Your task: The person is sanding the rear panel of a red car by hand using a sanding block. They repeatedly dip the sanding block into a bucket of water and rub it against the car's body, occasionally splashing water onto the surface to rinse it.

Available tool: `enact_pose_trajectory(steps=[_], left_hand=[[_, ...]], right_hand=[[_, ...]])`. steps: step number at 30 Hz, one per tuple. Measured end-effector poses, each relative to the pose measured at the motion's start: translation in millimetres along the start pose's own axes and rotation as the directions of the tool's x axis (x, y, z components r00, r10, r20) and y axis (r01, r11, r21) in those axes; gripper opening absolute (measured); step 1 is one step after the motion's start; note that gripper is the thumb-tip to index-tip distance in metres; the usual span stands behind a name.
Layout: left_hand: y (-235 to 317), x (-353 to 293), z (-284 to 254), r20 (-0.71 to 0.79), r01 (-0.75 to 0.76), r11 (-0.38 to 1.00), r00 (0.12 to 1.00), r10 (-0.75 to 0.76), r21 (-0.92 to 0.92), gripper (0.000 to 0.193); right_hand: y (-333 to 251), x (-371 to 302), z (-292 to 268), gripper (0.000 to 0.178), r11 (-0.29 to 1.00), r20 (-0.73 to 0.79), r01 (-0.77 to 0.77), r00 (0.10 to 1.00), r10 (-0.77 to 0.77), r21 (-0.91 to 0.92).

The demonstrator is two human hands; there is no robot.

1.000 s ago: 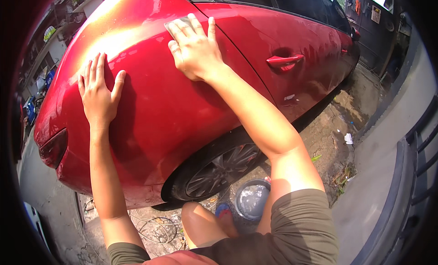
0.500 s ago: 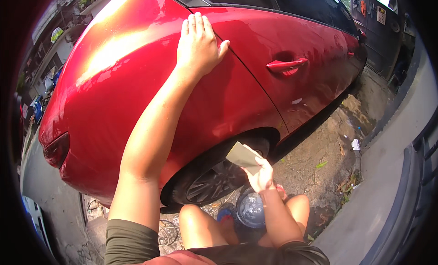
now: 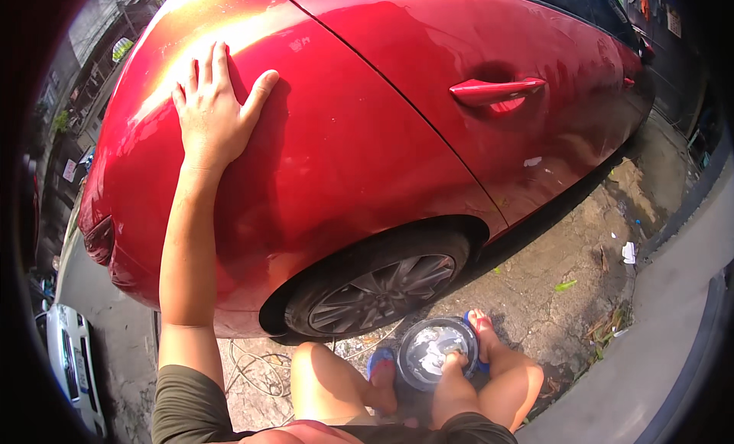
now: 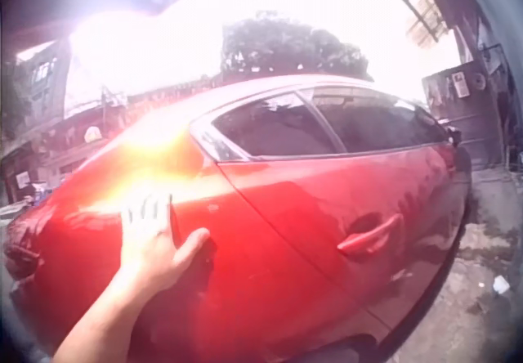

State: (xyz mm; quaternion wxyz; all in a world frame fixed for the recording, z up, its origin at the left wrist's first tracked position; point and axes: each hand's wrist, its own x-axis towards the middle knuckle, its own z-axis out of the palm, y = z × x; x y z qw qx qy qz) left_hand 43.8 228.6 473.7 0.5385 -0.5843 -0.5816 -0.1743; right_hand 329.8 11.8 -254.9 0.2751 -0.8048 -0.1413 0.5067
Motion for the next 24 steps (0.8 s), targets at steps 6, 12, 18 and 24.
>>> enact_pose_trajectory(steps=[6, 12, 18, 24], left_hand=[[91, 20, 15, -0.114, -0.254, 0.952, 0.965, 0.237, -0.173, 0.096], [-22, 1, 8, -0.058, -0.184, 0.971, 0.982, 0.177, -0.154, 0.092], [-212, -119, -20, -0.016, 0.243, 0.970, 0.970, -0.243, -0.017, 0.085], [-263, -268, -56, 0.081, 0.419, 0.901, 0.908, -0.412, -0.109, 0.091]], right_hand=[[9, 43, -16, 0.033, 0.806, 0.140, -0.280, 0.960, 0.243, 0.522], [-106, -14, -44, 0.036, 0.584, 0.361, -0.240, 0.927, -0.099, 0.776], [-438, -243, -157, 0.057, 0.207, 0.136, 0.562, 0.166, -0.977, 0.801], [-677, -422, -29, 0.061, -0.489, 0.165, 0.665, -0.489, -0.856, -0.564]])
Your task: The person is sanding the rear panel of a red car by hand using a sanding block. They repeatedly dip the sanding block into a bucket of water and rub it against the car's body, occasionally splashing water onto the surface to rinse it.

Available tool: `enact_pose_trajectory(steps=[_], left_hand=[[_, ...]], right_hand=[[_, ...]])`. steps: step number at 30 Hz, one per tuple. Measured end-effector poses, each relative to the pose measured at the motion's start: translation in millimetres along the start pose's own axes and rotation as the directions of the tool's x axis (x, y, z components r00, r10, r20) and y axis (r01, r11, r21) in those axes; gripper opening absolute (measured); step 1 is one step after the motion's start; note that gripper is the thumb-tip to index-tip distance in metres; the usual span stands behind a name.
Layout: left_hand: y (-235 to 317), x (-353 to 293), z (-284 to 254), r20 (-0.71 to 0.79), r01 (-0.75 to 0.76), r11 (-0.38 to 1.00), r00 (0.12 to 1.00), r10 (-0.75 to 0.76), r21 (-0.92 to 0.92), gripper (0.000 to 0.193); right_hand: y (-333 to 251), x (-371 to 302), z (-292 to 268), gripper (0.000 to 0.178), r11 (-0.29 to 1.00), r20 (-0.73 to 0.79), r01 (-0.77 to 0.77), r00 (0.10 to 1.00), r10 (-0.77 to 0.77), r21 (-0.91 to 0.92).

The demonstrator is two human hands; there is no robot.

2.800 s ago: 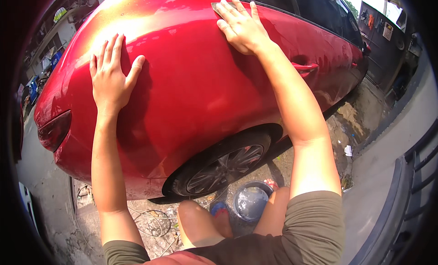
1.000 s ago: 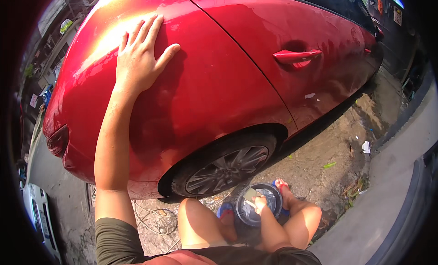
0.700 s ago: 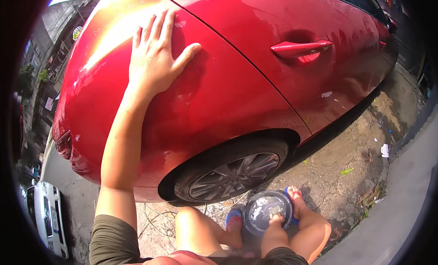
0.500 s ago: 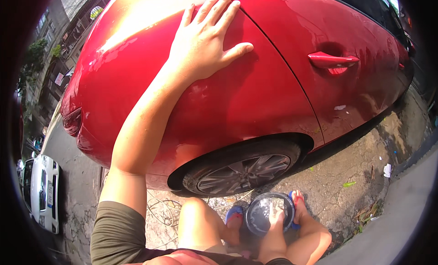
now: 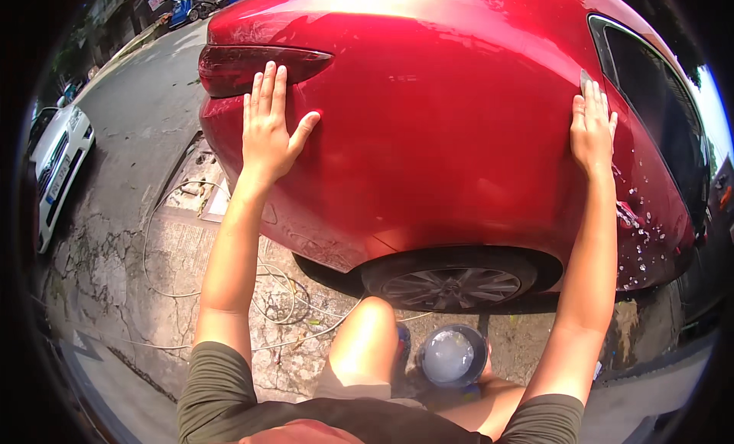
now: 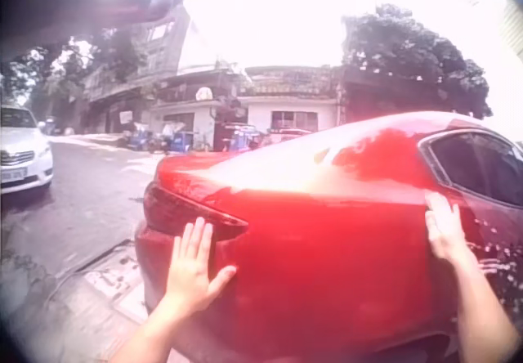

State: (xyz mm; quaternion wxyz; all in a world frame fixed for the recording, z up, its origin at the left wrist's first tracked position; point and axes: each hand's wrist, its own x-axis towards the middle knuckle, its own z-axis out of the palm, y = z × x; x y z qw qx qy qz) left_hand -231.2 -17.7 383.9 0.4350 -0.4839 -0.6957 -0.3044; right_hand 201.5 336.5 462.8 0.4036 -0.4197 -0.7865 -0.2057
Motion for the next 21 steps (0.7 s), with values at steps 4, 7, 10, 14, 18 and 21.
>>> enact_pose_trajectory(steps=[4, 7, 10, 14, 18, 21], left_hand=[[-52, -5, -8, 0.021, -0.009, 1.000, 1.000, 0.009, -0.015, 0.089], [-93, 42, 0, -0.114, 0.072, 0.994, 0.990, -0.081, -0.079, 0.087], [-137, 68, 4, -0.141, 0.144, 0.989, 0.979, -0.147, -0.029, 0.089], [-134, 68, 22, -0.220, 0.126, 0.991, 0.967, -0.131, -0.037, 0.082], [-133, 67, 25, -0.240, 0.124, 0.988, 0.960, -0.144, -0.094, 0.081], [-141, 63, 24, -0.245, 0.113, 0.989, 0.960, -0.134, -0.098, 0.081]], right_hand=[[-257, 40, 21, 0.071, 0.915, -0.136, 0.403, 0.908, -0.397, 0.018], [-416, 55, 4, 0.081, 0.818, -0.137, 0.575, 0.812, -0.567, 0.028], [-394, 61, 1, 0.089, 0.791, -0.104, 0.606, 0.795, -0.598, 0.087], [-249, 26, -14, 0.092, 0.910, -0.073, 0.415, 0.908, -0.413, 0.018], [-352, 67, 2, 0.093, 0.779, -0.137, 0.618, 0.785, -0.605, 0.103], [-414, 83, 5, 0.092, 0.679, -0.124, 0.723, 0.691, -0.712, 0.128]])
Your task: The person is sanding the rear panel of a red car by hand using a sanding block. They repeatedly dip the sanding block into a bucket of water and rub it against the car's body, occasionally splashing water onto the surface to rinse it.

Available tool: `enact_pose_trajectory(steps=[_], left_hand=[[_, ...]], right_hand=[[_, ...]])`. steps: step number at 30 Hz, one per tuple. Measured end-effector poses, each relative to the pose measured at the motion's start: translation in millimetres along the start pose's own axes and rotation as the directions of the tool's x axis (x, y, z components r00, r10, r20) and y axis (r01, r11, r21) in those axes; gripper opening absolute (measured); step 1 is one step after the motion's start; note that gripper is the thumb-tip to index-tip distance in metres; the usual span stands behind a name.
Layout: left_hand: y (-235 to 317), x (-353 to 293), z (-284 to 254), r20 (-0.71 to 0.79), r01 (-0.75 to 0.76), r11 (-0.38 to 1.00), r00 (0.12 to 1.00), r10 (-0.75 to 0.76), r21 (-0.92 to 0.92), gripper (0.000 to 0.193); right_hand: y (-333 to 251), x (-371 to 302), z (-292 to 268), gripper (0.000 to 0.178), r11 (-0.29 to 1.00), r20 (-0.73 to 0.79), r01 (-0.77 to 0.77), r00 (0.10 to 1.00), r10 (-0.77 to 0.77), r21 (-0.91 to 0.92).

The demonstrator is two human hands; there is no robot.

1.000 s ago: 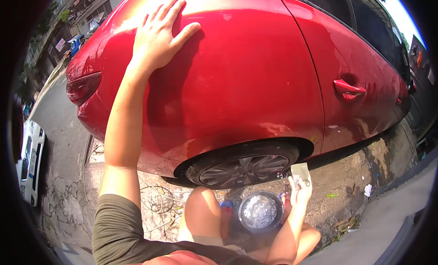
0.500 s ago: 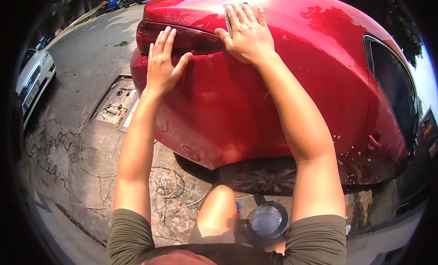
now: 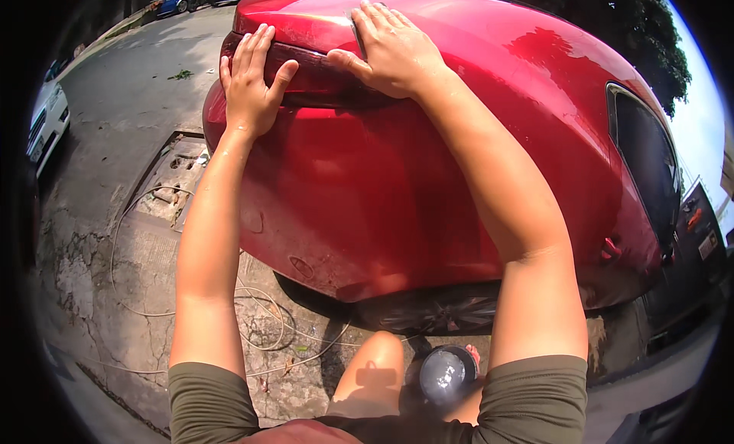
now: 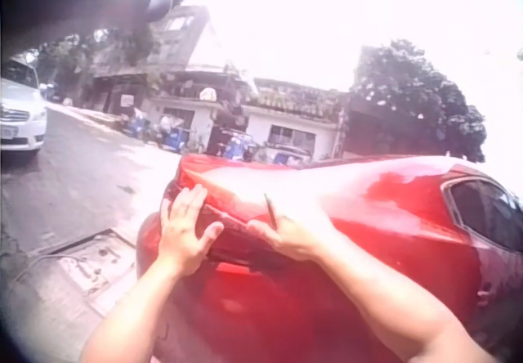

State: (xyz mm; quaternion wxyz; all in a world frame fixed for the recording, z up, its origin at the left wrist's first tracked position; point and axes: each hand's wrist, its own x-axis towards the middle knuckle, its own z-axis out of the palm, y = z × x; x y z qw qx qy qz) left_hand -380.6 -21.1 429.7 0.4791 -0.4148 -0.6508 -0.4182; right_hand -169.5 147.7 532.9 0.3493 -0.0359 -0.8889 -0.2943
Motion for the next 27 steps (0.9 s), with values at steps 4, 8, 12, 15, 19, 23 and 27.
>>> enact_pose_trajectory(steps=[4, 8, 12, 15, 19, 23, 27], left_hand=[[0, 1, -1, -0.018, 0.003, 1.000, 1.000, -0.002, 0.029, 0.081], [11, 5, 3, -0.025, 0.000, 0.999, 1.000, 0.001, 0.045, 0.080], [-3, -4, 1, 0.007, -0.010, 1.000, 1.000, 0.009, 0.023, 0.080], [-12, 0, -9, -0.013, -0.013, 0.999, 1.000, 0.013, 0.035, 0.080], [9, 5, 2, -0.035, -0.001, 0.999, 0.999, 0.003, 0.046, 0.079], [3, 0, 2, -0.009, -0.014, 1.000, 1.000, 0.014, 0.017, 0.080], [-10, -5, -6, -0.009, 0.000, 1.000, 1.000, 0.000, 0.022, 0.080]], right_hand=[[71, -94, -35, 0.090, 0.998, 0.053, 0.001, 0.999, 0.002, -0.059], [74, -105, -42, 0.095, 0.999, 0.058, -0.038, 0.998, 0.038, 0.003], [17, -14, -5, 0.093, 0.998, 0.010, 0.068, 0.998, -0.067, -0.017], [55, -76, -28, 0.090, 1.000, 0.053, -0.009, 0.999, 0.011, -0.028], [134, -191, -64, 0.086, 0.987, 0.067, -0.119, 0.990, 0.127, -0.110], [47, -58, -27, 0.087, 0.979, 0.093, 0.178, 0.981, -0.169, -0.102], [25, -20, -26, 0.087, 0.916, 0.184, 0.392, 0.910, -0.373, -0.086]])
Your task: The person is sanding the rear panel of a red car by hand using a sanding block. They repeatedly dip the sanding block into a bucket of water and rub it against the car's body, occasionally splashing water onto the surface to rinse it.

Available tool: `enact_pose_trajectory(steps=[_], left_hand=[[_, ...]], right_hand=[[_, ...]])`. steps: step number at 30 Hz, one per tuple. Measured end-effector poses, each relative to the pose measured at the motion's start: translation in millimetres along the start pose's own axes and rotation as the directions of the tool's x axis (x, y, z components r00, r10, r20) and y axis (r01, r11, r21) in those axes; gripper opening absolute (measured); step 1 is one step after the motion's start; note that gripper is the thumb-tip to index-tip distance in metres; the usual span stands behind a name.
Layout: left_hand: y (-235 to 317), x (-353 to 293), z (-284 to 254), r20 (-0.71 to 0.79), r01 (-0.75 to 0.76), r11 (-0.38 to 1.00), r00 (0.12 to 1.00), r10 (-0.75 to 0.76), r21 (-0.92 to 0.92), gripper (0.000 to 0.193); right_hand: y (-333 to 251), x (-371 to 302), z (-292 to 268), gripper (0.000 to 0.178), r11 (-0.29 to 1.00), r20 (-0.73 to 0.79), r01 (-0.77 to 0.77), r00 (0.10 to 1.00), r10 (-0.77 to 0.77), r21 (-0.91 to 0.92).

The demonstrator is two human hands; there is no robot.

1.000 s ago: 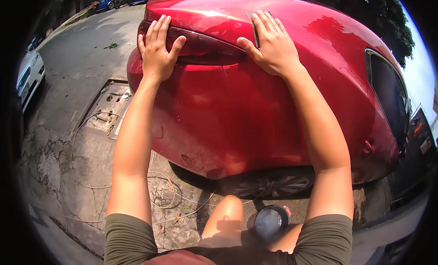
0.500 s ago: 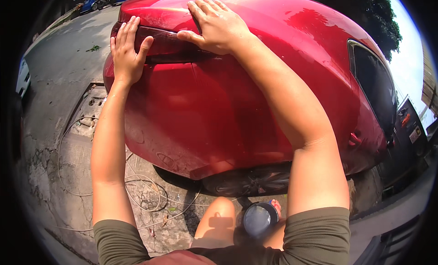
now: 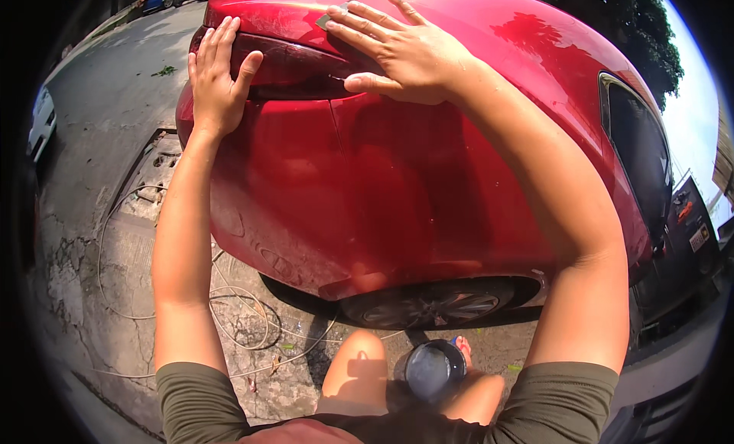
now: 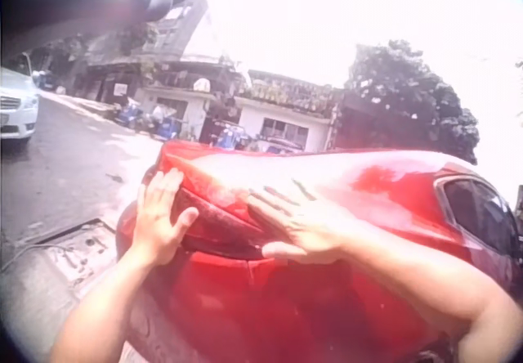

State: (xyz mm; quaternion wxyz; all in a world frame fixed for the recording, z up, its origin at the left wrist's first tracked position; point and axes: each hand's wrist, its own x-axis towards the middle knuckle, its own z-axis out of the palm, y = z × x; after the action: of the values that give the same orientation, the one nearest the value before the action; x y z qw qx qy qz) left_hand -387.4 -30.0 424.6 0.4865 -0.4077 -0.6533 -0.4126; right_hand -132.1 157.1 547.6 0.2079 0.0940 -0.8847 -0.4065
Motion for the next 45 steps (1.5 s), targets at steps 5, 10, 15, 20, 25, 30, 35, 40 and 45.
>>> enact_pose_trajectory(steps=[5, 10, 15, 20, 25, 30, 35, 40, 45], left_hand=[[21, 9, 8, -0.046, -0.010, 1.000, 0.999, 0.011, 0.020, 0.081], [6, -6, 4, 0.002, -0.018, 1.000, 1.000, 0.018, 0.015, 0.082], [14, 8, -2, -0.036, -0.026, 1.000, 0.999, 0.026, -0.001, 0.082], [34, 0, -18, 0.099, 0.096, 0.994, 0.991, -0.090, -0.057, 0.076], [32, 11, -27, 0.064, 0.064, 0.998, 0.996, -0.065, 0.025, 0.076], [35, 2, -20, 0.108, 0.094, 0.994, 0.990, -0.088, -0.051, 0.076], [28, 5, -24, 0.069, 0.083, 0.997, 0.994, -0.083, -0.002, 0.077], [39, 6, -20, 0.095, 0.116, 0.993, 0.989, -0.116, 0.005, 0.078], [27, -1, -26, 0.126, 0.131, 0.991, 0.983, -0.133, 0.025, 0.078]], right_hand=[[23, -104, -24, 0.099, 1.000, 0.158, 0.020, 0.987, -0.020, 0.005], [-4, 38, -6, 0.084, 0.986, 0.003, 0.157, 0.988, -0.157, 0.048], [14, -78, -28, 0.089, 0.995, 0.123, 0.047, 0.991, -0.058, 0.086], [-8, 35, -16, 0.082, 0.962, 0.076, 0.142, 0.984, -0.164, 0.232], [14, -73, -19, 0.104, 0.994, 0.176, 0.034, 0.983, -0.052, 0.107], [-5, 53, -15, 0.086, 0.971, 0.070, 0.161, 0.982, -0.176, 0.179], [12, -38, -10, 0.096, 0.994, 0.105, 0.088, 0.990, -0.095, 0.072], [10, -6, -20, 0.092, 0.992, 0.073, 0.128, 0.989, -0.126, -0.015], [-9, 14, 4, 0.091, 0.994, 0.015, 0.112, 0.994, -0.112, 0.013]])
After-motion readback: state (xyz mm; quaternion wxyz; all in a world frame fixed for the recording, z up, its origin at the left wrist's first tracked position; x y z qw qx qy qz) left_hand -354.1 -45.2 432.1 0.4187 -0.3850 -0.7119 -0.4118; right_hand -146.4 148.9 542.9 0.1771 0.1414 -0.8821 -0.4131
